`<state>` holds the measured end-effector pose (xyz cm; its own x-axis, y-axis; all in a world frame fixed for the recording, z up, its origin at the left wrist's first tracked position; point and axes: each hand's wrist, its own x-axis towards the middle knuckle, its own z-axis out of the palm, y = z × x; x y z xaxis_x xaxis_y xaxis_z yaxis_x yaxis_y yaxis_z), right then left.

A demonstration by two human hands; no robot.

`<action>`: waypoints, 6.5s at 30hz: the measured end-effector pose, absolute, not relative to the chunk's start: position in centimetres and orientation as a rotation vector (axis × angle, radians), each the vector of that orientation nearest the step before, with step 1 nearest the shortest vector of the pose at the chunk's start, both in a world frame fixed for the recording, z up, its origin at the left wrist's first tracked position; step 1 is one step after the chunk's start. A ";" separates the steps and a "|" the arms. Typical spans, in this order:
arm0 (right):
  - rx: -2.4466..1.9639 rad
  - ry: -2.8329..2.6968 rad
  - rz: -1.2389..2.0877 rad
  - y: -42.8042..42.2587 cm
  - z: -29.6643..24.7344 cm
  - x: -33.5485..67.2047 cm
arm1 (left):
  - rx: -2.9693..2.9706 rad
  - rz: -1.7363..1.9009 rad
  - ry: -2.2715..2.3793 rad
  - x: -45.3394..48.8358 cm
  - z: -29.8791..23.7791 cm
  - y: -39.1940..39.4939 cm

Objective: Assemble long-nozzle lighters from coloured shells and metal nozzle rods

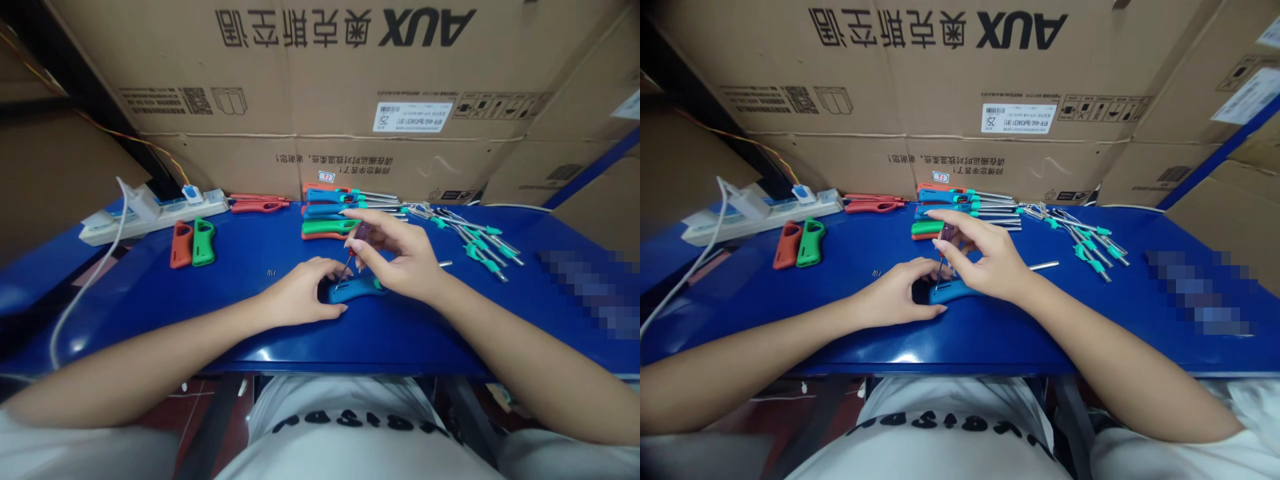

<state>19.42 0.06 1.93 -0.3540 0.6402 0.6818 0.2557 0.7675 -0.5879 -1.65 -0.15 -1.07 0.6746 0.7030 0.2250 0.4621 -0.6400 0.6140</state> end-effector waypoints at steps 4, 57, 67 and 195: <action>-0.679 -1.979 0.447 0.0 1.7 19.4 | 2.338 0.637 0.886 -1.4 -1.2 -0.5; -0.716 -2.214 0.072 -0.2 2.7 19.6 | 2.369 0.712 0.761 -1.0 -2.2 -0.4; -0.725 -2.192 -0.028 0.0 2.8 19.7 | 2.404 0.721 0.731 -1.0 -2.1 -0.3; -0.586 -2.284 0.388 -0.7 4.4 20.1 | 2.459 0.761 0.837 -0.4 -2.2 -1.1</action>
<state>20.11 -0.69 4.36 -0.6263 0.5167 0.5838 0.2948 0.8502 -0.4363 -0.38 -1.11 -2.19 0.6671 0.6542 0.3564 0.4171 -0.7244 0.5489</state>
